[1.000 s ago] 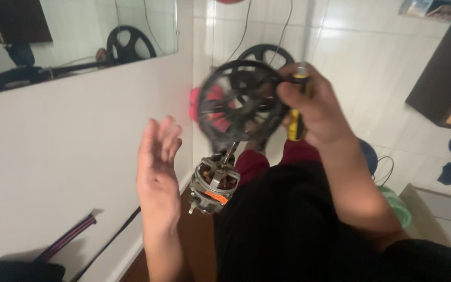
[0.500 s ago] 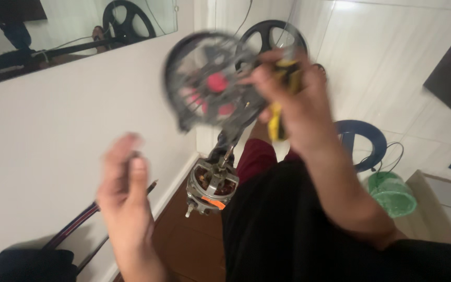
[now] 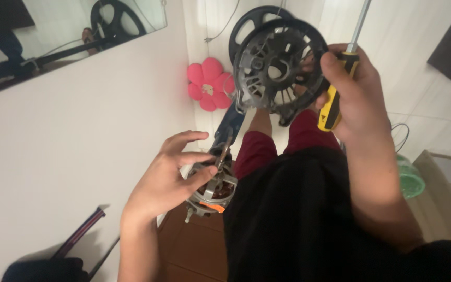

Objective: The person disassembles an electric fan by removing the fan blade and motor housing using a screwdriver. They then reattach the motor housing and continue to work on the fan components.

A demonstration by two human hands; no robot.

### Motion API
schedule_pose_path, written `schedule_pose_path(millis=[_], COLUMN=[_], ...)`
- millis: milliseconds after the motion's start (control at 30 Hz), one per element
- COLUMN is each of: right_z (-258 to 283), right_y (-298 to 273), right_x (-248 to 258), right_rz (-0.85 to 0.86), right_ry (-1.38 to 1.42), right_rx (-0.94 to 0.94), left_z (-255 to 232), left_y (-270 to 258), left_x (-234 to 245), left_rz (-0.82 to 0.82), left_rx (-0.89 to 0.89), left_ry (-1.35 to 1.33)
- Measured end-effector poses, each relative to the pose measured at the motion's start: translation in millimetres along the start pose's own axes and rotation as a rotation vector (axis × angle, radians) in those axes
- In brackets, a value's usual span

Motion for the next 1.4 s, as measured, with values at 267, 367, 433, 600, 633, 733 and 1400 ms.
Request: schedule_pose_path(millis=[267, 367, 433, 600, 633, 733, 1400], right_z=[-5, -6, -8, -8, -9, -9, -13], right_y=[-9, -12, -15, -19, -20, -20, -24], right_x=[19, 25, 28, 35, 35, 37, 44], right_rz=[-0.028, -0.007, -0.003, -0.019, -0.005, 0.003, 0.036], right_ry=[0.024, 0.066, 0.082, 0.084, 0.087, 0.087, 0.148], right_rx=[-0.01, 0.008, 0.021, 0.035, 0.035, 0.027, 0.06], left_z=[-4, -5, -5, -3, -3, -2, 4], left_y=[20, 21, 20, 22, 20, 19, 22], left_x=[0, -3, -3, 0, 0, 4, 12], left_rz=[0.204, 0.197, 0.174, 0.184, 0.175, 0.167, 0.281], left_rx=[0.035, 0.046, 0.012, 0.018, 0.008, -0.018, -0.007], left_ry=[0.08, 0.108, 0.149, 0.15, 0.149, 0.121, 0.003])
Point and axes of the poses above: each hand's wrist, its own y-axis towards the middle knuckle, its own x-axis out of the back of the hand, z = x × y, the point moved 1 cm from there along y, towards the middle knuckle, and after that the axes turned 11 degrees about z, right-handed, at the moved point
